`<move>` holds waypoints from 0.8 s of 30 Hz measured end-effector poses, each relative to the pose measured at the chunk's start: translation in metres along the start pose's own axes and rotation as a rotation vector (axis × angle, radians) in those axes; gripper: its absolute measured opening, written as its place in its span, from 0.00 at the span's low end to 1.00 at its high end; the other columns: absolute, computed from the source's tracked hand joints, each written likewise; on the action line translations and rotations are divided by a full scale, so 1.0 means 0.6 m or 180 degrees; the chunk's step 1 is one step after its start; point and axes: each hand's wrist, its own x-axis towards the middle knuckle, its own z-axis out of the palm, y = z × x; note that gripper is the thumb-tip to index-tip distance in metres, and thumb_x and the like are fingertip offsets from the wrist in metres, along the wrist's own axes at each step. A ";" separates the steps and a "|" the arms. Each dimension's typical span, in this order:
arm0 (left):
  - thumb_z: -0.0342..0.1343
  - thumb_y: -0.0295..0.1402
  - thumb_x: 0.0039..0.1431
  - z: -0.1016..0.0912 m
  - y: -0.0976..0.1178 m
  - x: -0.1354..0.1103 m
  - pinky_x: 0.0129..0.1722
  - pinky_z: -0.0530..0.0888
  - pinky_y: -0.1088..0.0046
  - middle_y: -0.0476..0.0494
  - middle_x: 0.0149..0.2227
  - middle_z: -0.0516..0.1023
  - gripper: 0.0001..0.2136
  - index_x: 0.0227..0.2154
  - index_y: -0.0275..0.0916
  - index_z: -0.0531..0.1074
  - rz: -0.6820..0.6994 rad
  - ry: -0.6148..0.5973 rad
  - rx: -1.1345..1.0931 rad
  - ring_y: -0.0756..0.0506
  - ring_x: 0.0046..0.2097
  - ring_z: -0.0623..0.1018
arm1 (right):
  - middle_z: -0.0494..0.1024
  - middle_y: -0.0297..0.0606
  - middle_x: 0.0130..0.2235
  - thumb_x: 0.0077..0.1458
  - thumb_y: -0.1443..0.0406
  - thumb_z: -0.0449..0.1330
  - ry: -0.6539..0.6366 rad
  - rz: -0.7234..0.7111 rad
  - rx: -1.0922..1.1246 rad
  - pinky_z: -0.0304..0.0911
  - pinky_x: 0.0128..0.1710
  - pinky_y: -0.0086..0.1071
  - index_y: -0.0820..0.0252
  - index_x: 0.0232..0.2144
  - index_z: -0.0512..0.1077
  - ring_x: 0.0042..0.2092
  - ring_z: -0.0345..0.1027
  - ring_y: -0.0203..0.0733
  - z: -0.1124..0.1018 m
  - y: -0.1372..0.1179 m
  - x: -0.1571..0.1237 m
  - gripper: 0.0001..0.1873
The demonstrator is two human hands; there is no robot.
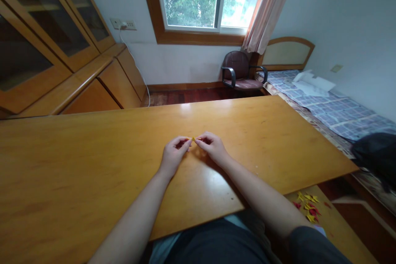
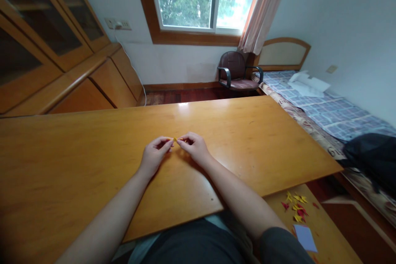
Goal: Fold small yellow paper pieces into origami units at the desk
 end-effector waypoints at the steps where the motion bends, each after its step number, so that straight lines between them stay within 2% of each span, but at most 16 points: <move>1: 0.63 0.42 0.53 0.000 0.000 0.001 0.32 0.73 0.74 0.47 0.30 0.80 0.12 0.31 0.38 0.77 -0.0017 -0.0017 -0.0069 0.49 0.29 0.75 | 0.76 0.35 0.29 0.53 0.54 0.65 -0.0021 0.0044 0.0052 0.61 0.31 0.30 0.60 0.30 0.78 0.30 0.65 0.36 -0.002 0.001 0.000 0.14; 5: 0.64 0.42 0.53 0.000 -0.001 0.001 0.33 0.73 0.74 0.46 0.33 0.79 0.12 0.33 0.38 0.78 0.0097 -0.0089 0.0008 0.48 0.32 0.77 | 0.76 0.36 0.29 0.53 0.52 0.66 -0.0050 0.0149 0.0089 0.61 0.30 0.30 0.59 0.29 0.78 0.29 0.66 0.37 -0.002 0.001 0.000 0.16; 10: 0.63 0.41 0.55 -0.003 -0.006 0.001 0.35 0.73 0.74 0.46 0.31 0.79 0.10 0.31 0.38 0.78 0.0259 -0.0037 0.0339 0.47 0.33 0.77 | 0.75 0.35 0.27 0.54 0.55 0.65 -0.0140 0.0000 -0.0143 0.59 0.30 0.30 0.59 0.29 0.78 0.29 0.64 0.36 0.000 -0.001 -0.001 0.13; 16: 0.63 0.41 0.55 -0.005 -0.009 0.002 0.36 0.73 0.74 0.46 0.32 0.79 0.10 0.31 0.38 0.77 0.0239 -0.0032 0.0316 0.47 0.33 0.77 | 0.76 0.34 0.28 0.53 0.59 0.65 -0.0038 -0.0089 -0.0200 0.59 0.30 0.30 0.59 0.29 0.78 0.28 0.64 0.35 -0.005 -0.003 0.001 0.09; 24: 0.64 0.41 0.54 -0.003 -0.003 0.001 0.33 0.73 0.75 0.47 0.31 0.78 0.11 0.32 0.38 0.77 0.0099 -0.0094 0.0070 0.48 0.31 0.77 | 0.75 0.34 0.29 0.54 0.59 0.65 0.0000 -0.0082 -0.0209 0.60 0.31 0.30 0.59 0.30 0.78 0.29 0.63 0.35 -0.008 -0.003 0.001 0.09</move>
